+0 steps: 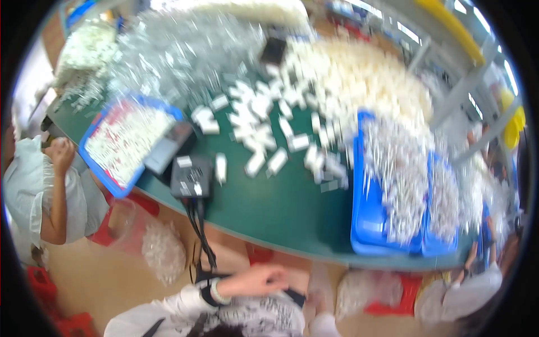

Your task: The recorder is assembling small plastic and metal components, likely for a mechanical or electrical device, at a factory workbench.

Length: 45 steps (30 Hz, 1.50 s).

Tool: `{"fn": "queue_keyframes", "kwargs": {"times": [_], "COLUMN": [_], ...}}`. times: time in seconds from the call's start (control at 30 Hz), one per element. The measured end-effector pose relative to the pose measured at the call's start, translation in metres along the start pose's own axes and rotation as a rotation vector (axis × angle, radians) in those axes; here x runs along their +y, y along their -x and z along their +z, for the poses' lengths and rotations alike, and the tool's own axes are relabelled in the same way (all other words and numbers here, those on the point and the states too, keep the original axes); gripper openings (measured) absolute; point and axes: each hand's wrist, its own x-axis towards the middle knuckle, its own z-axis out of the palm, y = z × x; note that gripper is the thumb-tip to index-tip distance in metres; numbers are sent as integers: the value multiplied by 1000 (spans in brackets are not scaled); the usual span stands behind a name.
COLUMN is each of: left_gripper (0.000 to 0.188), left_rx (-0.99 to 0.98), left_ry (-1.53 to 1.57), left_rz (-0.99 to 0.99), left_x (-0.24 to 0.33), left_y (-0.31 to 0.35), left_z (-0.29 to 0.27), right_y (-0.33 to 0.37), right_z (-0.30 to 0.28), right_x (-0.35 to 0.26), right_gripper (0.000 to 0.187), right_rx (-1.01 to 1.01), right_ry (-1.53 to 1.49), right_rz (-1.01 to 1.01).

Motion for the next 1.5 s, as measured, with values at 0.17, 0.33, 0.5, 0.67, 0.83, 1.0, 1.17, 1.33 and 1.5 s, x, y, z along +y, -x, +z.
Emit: {"fn": "queue_keyframes", "kwargs": {"times": [0.17, 0.33, 0.5, 0.67, 0.83, 1.0, 1.17, 1.33, 1.5], "left_gripper": [34, 33, 34, 29, 31, 31, 26, 25, 30], "left_rx": [13, 164, 107, -50, -60, -30, -13, 118, 364], "left_ry": [138, 96, 179, 41, -6, 139, 123, 127, 286], "left_rz": [25, 112, 101, 83, 4, -10, 21, 67, 142], "left_x": [31, 35, 10, 5, 26, 22, 32, 40, 49], "left_y": [3, 10, 9, -2, 17, 25, 25, 23, 29], "left_z": [-12, -18, -8, -2, -10, -4, -3, -14, -28], "right_y": [-92, -6, 212, 264, 102, 83, 94, 103, 149], "right_z": [-244, -265, -335, -541, -604, -612, -593, -574, -560], "right_x": [19, -4, -129, -248, -266, -291, -294, -281, -267], "right_gripper": [37, 36, 36, 14, 43, 47, 40, 34, 31], "right_rx": [209, 219, 101, 716, 1080, 890, 1109, 1223, 1223], "right_ry": [-130, -417, -781, -820, -534, -362, -476, -464, -1227], "right_rz": [-14, -5, 81, -458, -108, 92, 118, 133, -149]}}
